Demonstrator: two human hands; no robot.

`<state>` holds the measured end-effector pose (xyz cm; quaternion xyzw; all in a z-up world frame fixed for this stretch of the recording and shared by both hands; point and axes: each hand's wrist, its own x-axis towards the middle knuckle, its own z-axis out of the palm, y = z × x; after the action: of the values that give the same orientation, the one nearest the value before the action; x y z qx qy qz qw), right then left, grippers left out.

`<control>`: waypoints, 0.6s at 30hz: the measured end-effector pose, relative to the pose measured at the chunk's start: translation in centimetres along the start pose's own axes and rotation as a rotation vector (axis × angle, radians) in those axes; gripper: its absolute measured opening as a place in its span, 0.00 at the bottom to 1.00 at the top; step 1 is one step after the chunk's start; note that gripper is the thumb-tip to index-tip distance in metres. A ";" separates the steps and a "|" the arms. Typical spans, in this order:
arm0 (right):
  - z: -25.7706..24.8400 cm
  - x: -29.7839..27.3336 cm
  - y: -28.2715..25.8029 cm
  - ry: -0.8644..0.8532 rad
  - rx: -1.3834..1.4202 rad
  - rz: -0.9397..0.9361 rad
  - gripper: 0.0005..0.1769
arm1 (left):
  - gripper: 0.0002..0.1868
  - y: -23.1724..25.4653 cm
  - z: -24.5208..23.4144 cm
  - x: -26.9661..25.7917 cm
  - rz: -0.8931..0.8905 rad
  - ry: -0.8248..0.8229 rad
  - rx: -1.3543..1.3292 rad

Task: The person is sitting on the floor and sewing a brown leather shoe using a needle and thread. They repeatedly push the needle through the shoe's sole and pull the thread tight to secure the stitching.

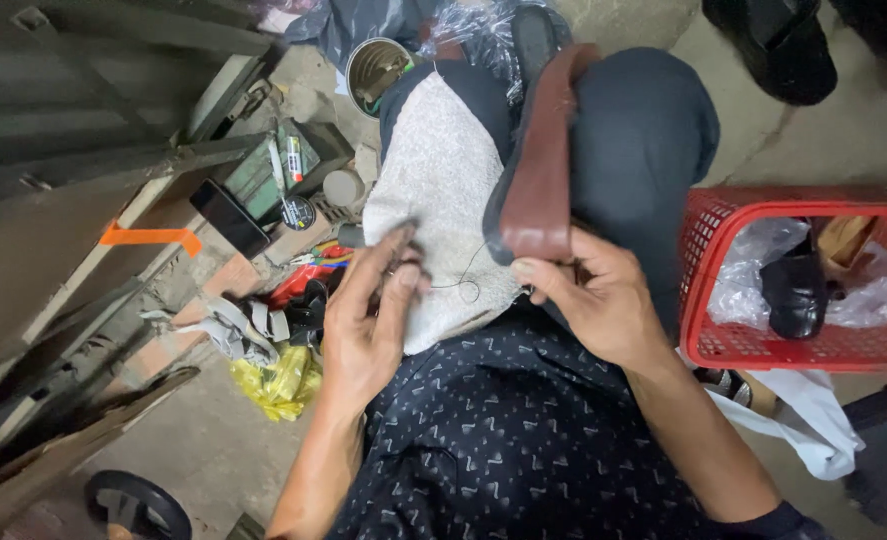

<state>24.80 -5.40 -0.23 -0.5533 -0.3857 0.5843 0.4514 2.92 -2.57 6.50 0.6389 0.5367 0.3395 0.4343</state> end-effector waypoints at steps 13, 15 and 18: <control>0.7 1.0 0.9 0.014 0.200 -0.032 0.08 | 0.15 0.9 -1.0 -0.4 0.113 -0.114 0.246; 0.7 1.0 1.0 0.016 0.192 -0.024 0.08 | 0.16 0.7 -0.9 -0.4 0.118 -0.132 0.264; 0.8 1.0 0.9 0.018 0.183 -0.046 0.07 | 0.15 0.9 -0.7 -0.1 0.167 -0.124 0.264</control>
<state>23.92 -4.69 -1.34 -0.5059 -0.3391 0.6014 0.5170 2.61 -2.60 7.62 0.7524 0.4938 0.2612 0.3491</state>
